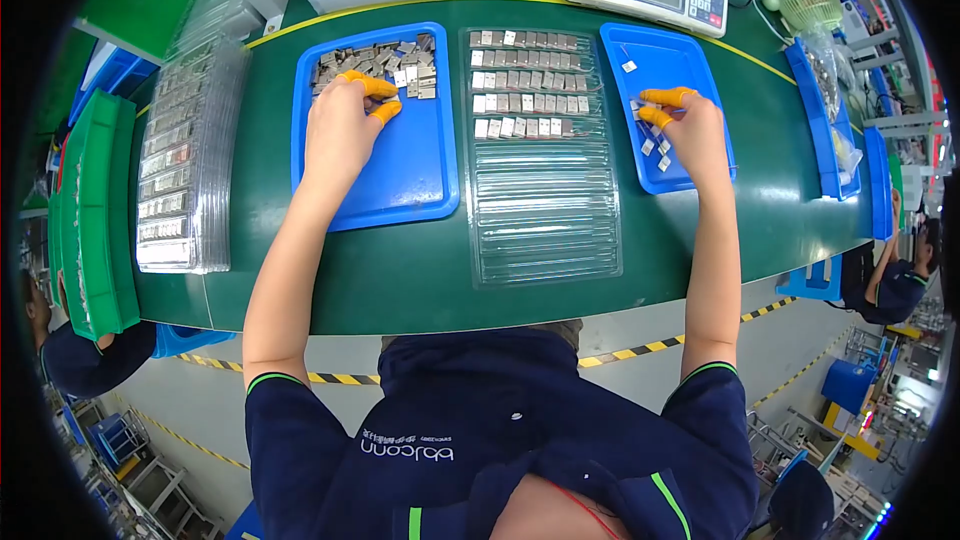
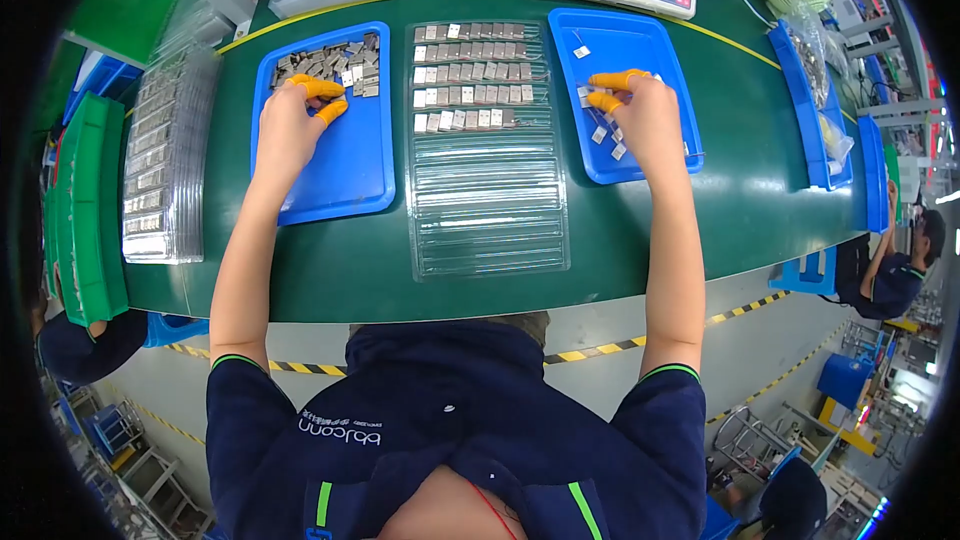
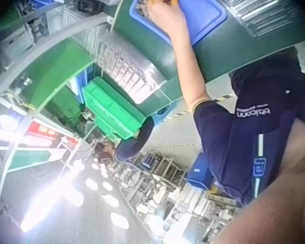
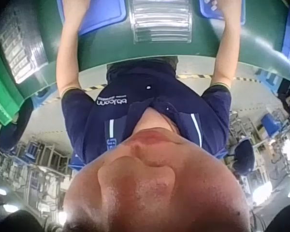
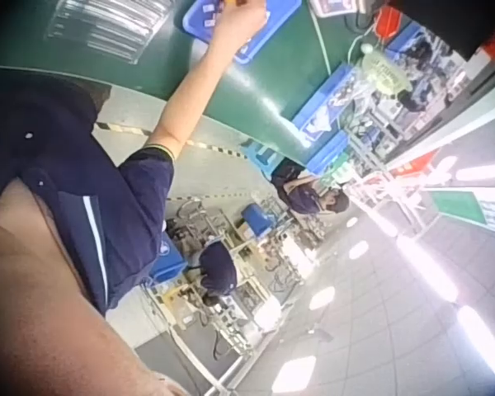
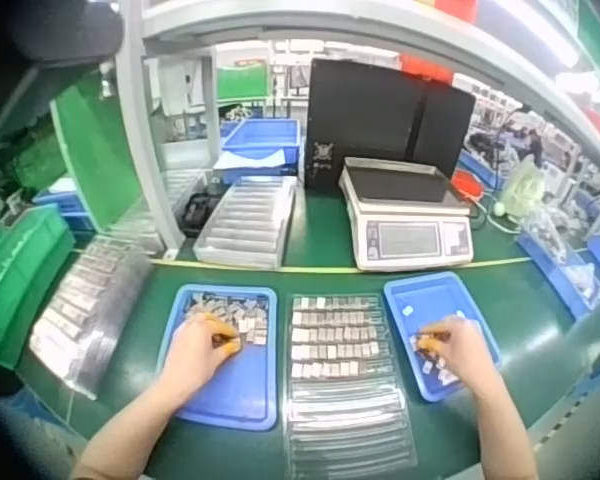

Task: The person assembles small electronic components by hand, placing small white rectangular parts into a clear plastic tray.

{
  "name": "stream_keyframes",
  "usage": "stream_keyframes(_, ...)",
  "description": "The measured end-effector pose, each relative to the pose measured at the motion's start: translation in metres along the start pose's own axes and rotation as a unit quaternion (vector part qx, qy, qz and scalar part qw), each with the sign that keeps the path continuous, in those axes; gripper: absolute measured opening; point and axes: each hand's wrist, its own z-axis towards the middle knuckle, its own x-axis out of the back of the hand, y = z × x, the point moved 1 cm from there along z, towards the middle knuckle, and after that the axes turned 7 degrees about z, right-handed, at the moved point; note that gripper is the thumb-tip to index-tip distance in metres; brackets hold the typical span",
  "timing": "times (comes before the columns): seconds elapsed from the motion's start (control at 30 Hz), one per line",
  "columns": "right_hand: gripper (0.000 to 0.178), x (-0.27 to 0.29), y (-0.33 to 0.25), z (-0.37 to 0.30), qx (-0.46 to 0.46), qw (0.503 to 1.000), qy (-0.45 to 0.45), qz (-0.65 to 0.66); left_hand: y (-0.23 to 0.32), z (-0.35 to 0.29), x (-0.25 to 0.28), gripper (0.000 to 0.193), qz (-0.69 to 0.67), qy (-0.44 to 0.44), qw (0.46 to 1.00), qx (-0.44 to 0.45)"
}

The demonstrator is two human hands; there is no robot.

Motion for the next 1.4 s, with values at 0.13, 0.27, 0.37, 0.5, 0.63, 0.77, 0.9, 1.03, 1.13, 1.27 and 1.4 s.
stream_keyframes(0.13,0.022,0.004,-0.012,-0.001,-0.026,0.998,0.055,-0.022,0.007,0.001,0.008,0.020,-0.049,-0.034,0.997,0.050)
stream_keyframes(0.27,0.023,0.009,-0.022,-0.005,-0.048,0.990,0.075,-0.107,0.009,-0.008,0.012,0.024,-0.187,-0.035,0.979,0.074)
stream_keyframes(0.37,0.019,0.009,-0.021,-0.008,0.010,0.984,0.117,-0.132,0.014,-0.017,0.012,0.026,-0.394,-0.062,0.912,0.096)
stream_keyframes(0.5,0.013,0.010,-0.025,-0.010,0.068,0.986,0.130,-0.074,0.047,-0.029,0.017,0.025,-0.537,-0.145,0.820,0.136)
stream_keyframes(0.63,0.018,-0.011,-0.082,-0.021,0.013,0.964,-0.022,0.264,0.068,-0.046,0.016,0.024,-0.602,-0.149,0.763,0.179)
stream_keyframes(0.77,0.020,-0.038,-0.104,-0.025,-0.053,0.880,-0.141,0.450,0.075,-0.052,0.008,0.028,-0.646,-0.176,0.718,0.189)
stream_keyframes(0.9,0.024,-0.048,-0.106,-0.034,-0.060,0.861,-0.177,0.473,0.071,-0.054,0.003,0.026,-0.677,-0.161,0.686,0.213)
stream_keyframes(1.03,0.024,-0.054,-0.104,-0.037,-0.107,0.843,-0.141,0.507,0.072,-0.058,0.004,0.023,-0.655,-0.150,0.712,0.205)
stream_keyframes(1.13,0.021,-0.059,-0.101,-0.042,0.051,0.910,-0.081,0.404,0.073,-0.059,0.005,0.022,-0.638,-0.133,0.732,0.198)
stream_keyframes(1.27,0.016,-0.060,-0.103,-0.047,0.029,0.904,-0.092,0.417,0.074,-0.061,0.004,0.021,-0.625,-0.131,0.748,0.183)
stream_keyframes(1.4,0.014,-0.055,-0.105,-0.046,0.022,0.929,-0.101,0.355,0.074,-0.063,0.003,0.020,-0.622,-0.122,0.753,0.175)
